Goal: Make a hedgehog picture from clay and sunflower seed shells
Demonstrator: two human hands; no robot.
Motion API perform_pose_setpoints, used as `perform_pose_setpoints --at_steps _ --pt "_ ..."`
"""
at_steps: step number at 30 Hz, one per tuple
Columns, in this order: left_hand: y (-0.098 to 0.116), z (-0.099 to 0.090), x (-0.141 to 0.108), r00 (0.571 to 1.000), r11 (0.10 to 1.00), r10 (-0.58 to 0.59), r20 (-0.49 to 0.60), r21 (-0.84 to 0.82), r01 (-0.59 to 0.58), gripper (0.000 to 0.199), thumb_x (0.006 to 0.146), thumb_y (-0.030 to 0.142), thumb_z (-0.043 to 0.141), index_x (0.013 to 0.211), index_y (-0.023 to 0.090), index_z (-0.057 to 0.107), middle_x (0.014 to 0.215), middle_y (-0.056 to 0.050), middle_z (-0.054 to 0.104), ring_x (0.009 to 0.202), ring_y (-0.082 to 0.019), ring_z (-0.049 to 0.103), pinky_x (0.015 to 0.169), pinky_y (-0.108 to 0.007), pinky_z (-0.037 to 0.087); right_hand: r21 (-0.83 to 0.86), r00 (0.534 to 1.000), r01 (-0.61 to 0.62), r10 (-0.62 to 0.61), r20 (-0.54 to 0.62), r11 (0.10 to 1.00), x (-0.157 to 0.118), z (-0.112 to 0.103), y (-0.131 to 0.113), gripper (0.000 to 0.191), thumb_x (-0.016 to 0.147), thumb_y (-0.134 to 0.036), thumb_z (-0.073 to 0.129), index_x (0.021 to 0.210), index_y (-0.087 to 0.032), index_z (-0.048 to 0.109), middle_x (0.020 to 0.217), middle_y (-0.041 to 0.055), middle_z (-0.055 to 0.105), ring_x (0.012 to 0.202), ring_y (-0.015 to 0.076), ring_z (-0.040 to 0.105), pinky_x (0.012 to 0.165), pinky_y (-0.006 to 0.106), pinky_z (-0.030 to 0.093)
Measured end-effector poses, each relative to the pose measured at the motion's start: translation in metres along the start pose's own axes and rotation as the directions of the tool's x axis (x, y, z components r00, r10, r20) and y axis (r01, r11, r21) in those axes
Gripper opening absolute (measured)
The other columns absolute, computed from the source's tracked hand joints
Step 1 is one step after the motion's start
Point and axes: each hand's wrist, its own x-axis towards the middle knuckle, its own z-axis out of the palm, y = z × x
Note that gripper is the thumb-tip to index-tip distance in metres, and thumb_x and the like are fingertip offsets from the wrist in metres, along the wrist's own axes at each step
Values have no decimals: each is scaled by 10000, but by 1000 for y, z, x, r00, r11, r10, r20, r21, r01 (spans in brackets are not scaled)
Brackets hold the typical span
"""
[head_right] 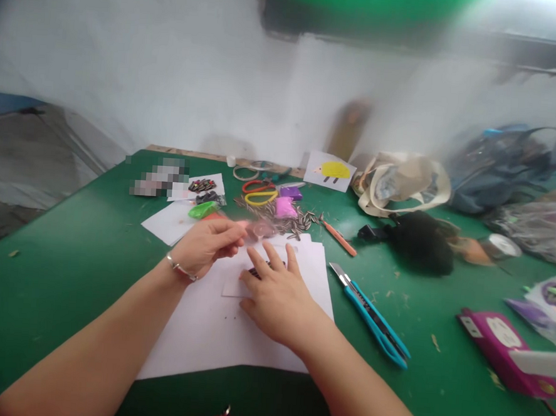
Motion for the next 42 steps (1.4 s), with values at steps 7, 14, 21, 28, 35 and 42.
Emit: perform_pose_setpoints --at_steps 7,14,21,28,35,42 --pt "-1 0 1 1000 1000 5 -2 -4 -5 228 704 341 735 684 128 657 656 2 602 536 -61 516 549 -203 426 -19 1000 18 -18 3 1000 0 3 -2 336 864 -404 522 1134 -227 617 1471 76 363 1375 350 205 1092 625 47" --pt "-3 -1 1 1000 1000 8 4 3 -8 221 710 343 732 693 131 669 660 1 604 543 -65 522 555 -209 430 -26 1000 21 -21 -4 999 1 6 -5 348 874 -381 508 1160 -209 606 1474 89 358 1376 352 199 1089 629 55" --pt "-1 1 0 1000 1000 0 1 -10 0 214 705 338 734 696 133 675 640 5 596 534 -63 511 545 -210 413 -22 1000 -2 2 5 1000 -1 0 4 346 861 -353 530 1194 -286 599 1418 53 430 1355 337 252 1085 629 89" --pt "-3 -1 2 1000 1000 -6 22 8 6 239 699 369 743 681 145 663 647 16 591 543 -66 512 563 -222 422 -119 998 18 -25 -56 993 1 10 -6 327 895 -265 455 1169 -194 619 1413 87 442 1359 352 245 1089 649 20" --pt "-1 1 0 1000 1000 -11 8 -4 11 261 675 366 761 648 132 647 628 21 555 538 -61 489 552 -213 412 -99 999 27 -32 -44 995 1 4 -8 347 908 -366 454 1168 -201 614 1476 77 360 1364 354 229 1090 649 39" --pt "-3 -2 1 1000 1000 -9 24 11 9 235 694 359 751 714 142 665 633 23 551 550 -63 497 559 -207 412 -73 999 44 -45 -12 996 2 11 -12 360 917 -347 432 1168 -165 614 1416 98 441 1351 358 250 1088 642 60"
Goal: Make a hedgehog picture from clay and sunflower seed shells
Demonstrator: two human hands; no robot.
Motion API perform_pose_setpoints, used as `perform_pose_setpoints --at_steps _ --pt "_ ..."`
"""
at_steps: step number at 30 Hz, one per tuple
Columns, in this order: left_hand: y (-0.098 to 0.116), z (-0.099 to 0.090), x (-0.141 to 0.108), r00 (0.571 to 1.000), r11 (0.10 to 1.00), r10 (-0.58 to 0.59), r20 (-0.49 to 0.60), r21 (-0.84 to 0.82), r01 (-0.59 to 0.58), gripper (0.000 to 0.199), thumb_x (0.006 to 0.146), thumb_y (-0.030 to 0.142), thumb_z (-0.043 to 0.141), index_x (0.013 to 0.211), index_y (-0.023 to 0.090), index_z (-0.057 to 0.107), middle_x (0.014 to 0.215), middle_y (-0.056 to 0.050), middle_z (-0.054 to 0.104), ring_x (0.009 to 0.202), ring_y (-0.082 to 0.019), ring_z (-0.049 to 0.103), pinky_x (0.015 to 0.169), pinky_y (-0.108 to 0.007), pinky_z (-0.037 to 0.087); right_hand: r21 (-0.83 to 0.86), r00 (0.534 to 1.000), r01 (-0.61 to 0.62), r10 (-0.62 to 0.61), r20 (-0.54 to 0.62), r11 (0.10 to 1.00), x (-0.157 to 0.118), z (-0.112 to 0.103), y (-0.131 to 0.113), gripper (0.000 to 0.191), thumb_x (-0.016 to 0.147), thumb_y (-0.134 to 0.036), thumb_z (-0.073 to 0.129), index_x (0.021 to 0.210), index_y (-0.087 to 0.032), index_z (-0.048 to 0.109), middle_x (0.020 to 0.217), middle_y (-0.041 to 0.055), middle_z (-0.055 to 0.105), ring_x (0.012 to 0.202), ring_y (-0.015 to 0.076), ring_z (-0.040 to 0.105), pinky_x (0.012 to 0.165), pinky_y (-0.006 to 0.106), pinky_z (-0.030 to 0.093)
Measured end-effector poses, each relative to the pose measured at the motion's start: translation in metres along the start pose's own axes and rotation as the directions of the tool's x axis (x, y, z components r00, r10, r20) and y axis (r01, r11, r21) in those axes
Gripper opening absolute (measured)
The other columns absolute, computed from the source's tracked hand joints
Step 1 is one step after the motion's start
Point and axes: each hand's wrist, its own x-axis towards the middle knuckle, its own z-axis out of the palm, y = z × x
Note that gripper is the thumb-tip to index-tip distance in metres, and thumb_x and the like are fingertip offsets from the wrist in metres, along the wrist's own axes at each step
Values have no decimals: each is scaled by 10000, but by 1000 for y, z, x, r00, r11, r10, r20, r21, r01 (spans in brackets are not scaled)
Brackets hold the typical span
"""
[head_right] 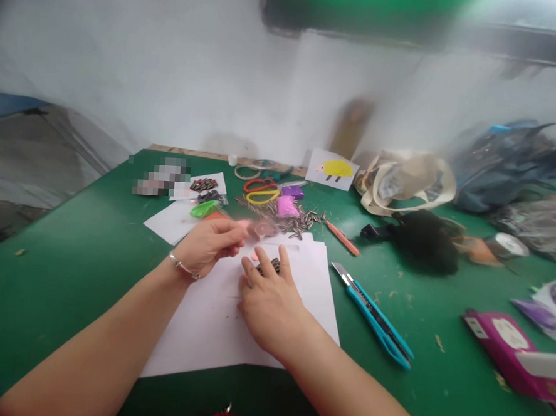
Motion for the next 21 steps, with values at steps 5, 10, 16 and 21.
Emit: perform_pose_setpoints --at_steps 5,10,16,21 --pt "2 0 0 1000 1000 -2 3 10 2 249 693 372 750 686 142 655 611 28 540 540 -61 487 549 -203 401 9 999 -38 38 -10 999 0 -4 5 309 884 -352 495 1114 -203 637 1459 78 381 1355 349 244 1087 642 40" --pt "2 0 1 1000 1000 -10 -1 17 10 242 680 366 757 682 145 657 618 29 544 534 -61 486 542 -205 395 9 999 -49 49 -12 999 -1 -5 7 293 886 -303 481 1099 -185 645 1387 91 461 1343 331 270 1097 625 35" --pt "3 0 0 999 999 -44 4 31 44 207 672 333 757 687 152 658 623 26 559 546 -69 500 544 -212 398 40 999 -49 49 0 998 -2 -8 11 293 879 -349 506 1108 -236 650 1414 71 434 1347 332 262 1092 624 38" --pt "6 3 -1 998 998 -57 30 31 56 155 666 272 753 683 144 666 635 16 574 571 -74 523 559 -206 419 48 999 -49 48 15 998 -1 -6 11 265 880 -315 500 1080 -231 653 1427 74 421 1337 334 276 1080 638 60"
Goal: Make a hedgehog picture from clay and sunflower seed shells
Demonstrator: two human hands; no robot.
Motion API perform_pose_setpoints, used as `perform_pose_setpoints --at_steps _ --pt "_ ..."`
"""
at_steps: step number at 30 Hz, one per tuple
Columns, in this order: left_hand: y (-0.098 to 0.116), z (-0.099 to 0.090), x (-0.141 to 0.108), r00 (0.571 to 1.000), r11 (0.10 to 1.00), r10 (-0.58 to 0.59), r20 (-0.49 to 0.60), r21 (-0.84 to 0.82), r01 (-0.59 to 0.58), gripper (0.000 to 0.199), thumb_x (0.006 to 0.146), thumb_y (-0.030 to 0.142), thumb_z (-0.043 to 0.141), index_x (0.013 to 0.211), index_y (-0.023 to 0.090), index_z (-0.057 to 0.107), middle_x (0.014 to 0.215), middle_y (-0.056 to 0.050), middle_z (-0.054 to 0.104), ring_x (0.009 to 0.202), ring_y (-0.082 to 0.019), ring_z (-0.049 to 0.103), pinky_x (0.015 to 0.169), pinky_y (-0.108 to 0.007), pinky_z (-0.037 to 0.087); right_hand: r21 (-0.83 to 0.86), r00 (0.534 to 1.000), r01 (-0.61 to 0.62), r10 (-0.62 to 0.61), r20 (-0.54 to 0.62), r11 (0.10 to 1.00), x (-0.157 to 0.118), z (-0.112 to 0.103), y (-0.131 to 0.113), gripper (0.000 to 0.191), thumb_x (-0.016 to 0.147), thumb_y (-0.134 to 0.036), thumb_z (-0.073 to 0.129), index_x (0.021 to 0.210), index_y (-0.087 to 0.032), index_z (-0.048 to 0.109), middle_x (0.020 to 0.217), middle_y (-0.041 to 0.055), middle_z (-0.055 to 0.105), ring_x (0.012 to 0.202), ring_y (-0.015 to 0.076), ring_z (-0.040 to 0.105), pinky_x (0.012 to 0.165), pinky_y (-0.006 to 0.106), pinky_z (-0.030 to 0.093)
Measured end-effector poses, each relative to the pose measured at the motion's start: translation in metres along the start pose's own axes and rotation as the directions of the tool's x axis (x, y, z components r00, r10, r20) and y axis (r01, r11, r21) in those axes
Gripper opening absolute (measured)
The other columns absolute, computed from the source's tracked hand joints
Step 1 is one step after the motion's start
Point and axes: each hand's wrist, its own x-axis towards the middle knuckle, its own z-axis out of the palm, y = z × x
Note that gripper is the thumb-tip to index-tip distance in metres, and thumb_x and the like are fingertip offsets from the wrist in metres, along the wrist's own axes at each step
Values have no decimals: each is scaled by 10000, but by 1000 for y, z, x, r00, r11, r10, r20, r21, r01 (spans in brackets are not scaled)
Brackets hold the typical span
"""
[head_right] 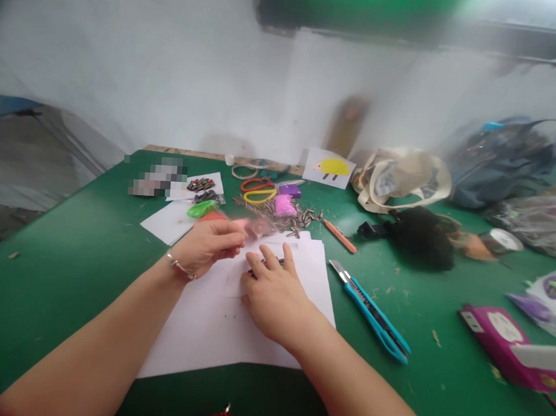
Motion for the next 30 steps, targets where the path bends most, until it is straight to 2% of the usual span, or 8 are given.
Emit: perform_pose_setpoints --at_steps 9,16,25,30 --pt "-4 -2 2 999 1000 0 32 -22 1 175 665 237 750 811 145 718 817 -49 659 654 -101 582 646 -246 491 17 998 -45 45 -31 999 -2 -9 8 323 872 -351 513 1174 -285 609 1445 54 387 1343 299 268 1092 593 112" --pt "-4 -2 2 1000 1000 -12 16 -11 13 176 682 294 752 762 144 707 691 -13 622 604 -85 560 611 -231 464 3 1000 -8 8 7 1000 1 -2 2 296 867 -370 519 1111 -259 644 1438 72 399 1341 331 265 1081 623 80" --pt "-1 -1 1 1000 999 -6 3 45 5 251 665 358 764 666 135 649 622 12 565 540 -68 496 536 -208 398 54 999 -30 31 -11 998 -7 -16 12 308 879 -381 505 1161 -332 621 1431 34 401 1344 305 265 1086 603 94" --pt "-2 -1 2 1000 998 11 4 57 -11 275 671 379 751 648 129 639 603 15 542 530 -67 477 513 -206 378 41 999 -13 11 39 999 -5 -8 8 313 854 -343 541 1146 -298 643 1408 58 430 1336 327 274 1082 610 84"
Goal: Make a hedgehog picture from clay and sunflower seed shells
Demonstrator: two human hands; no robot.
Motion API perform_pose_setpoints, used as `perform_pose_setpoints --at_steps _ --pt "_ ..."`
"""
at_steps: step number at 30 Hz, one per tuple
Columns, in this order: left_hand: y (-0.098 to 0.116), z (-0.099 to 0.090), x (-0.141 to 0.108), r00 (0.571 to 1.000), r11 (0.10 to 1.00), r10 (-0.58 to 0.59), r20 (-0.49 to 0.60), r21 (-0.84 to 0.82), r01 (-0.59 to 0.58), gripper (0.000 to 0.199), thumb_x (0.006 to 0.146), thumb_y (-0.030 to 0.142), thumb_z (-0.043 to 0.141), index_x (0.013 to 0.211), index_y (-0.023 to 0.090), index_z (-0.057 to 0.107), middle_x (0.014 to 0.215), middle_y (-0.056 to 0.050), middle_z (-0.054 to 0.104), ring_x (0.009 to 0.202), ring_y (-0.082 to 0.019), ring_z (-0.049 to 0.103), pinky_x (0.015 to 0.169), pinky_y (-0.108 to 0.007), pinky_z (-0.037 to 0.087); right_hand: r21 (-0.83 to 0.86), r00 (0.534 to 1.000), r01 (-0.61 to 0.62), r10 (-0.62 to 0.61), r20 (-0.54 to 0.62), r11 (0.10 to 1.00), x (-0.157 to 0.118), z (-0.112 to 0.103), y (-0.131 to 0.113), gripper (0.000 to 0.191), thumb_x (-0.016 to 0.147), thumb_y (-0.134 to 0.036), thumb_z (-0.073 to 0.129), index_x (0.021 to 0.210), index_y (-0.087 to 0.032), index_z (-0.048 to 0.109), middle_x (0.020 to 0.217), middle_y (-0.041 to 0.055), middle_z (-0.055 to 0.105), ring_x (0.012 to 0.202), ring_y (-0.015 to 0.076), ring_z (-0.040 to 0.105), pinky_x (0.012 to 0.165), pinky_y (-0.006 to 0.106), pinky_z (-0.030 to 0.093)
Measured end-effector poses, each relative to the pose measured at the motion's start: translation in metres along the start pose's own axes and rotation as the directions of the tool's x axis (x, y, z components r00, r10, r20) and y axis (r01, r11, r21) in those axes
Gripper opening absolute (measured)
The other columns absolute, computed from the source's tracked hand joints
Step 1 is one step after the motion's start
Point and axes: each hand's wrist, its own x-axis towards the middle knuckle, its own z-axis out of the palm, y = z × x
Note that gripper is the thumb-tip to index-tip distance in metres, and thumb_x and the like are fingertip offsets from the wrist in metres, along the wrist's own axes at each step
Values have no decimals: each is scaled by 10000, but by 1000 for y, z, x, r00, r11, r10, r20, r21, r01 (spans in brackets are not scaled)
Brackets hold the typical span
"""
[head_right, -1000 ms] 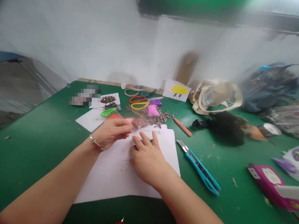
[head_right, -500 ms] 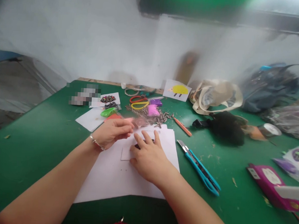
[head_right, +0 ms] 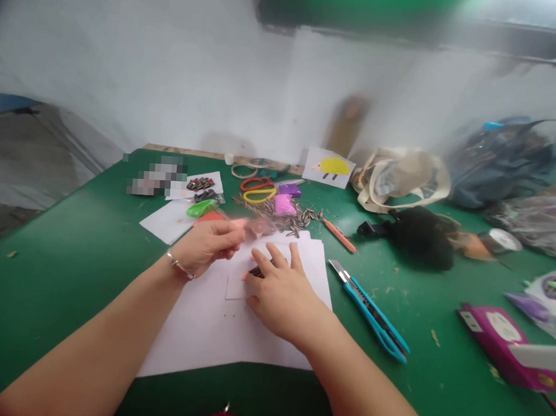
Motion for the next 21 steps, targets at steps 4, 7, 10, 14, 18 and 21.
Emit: perform_pose_setpoints --at_steps 4,7,10,14,18,21 --pt "-1 0 1 1000 1000 2 0 17 -2 288 684 388 735 655 119 636 590 7 544 531 -73 484 498 -200 376 36 1000 13 -12 -18 999 1 0 1 266 850 -314 545 1082 -278 672 1381 63 464 1322 327 304 1074 619 111" --pt "-2 1 1 1000 999 -11 1 34 11 306 717 405 705 657 115 629 575 6 545 523 -71 483 483 -190 370 135 989 17 3 -145 991 1 -5 9 250 868 -288 531 1077 -281 667 1343 55 509 1268 290 393 1062 569 223" --pt "-2 3 1 1000 998 -20 11 66 19 313 756 407 671 650 117 620 560 5 555 496 -69 481 465 -188 370 289 921 -10 121 -370 957 1 -10 18 265 895 -225 481 1092 -238 656 1225 63 600 1126 225 525 972 431 399" --pt "-4 9 -1 998 995 -22 51 100 17 339 798 412 631 645 110 624 541 4 563 452 -58 473 444 -183 367 453 844 -26 262 -468 891 4 -7 22 267 877 -168 482 1066 -208 665 1069 57 669 1007 201 584 882 366 463" --pt "-6 18 -3 996 997 -26 80 81 20 369 766 436 666 622 99 622 521 1 558 431 -60 482 424 -182 370 576 834 -6 321 -448 818 7 -4 16 236 874 -191 503 1032 -229 674 986 30 683 922 187 596 825 341 473" --pt "-7 25 -5 992 999 -37 117 34 33 412 704 488 706 608 98 615 525 -4 564 423 -73 501 407 -191 375 679 842 -7 370 -391 734 9 -4 12 204 871 -212 509 962 -244 690 911 11 683 857 170 600 770 310 480"
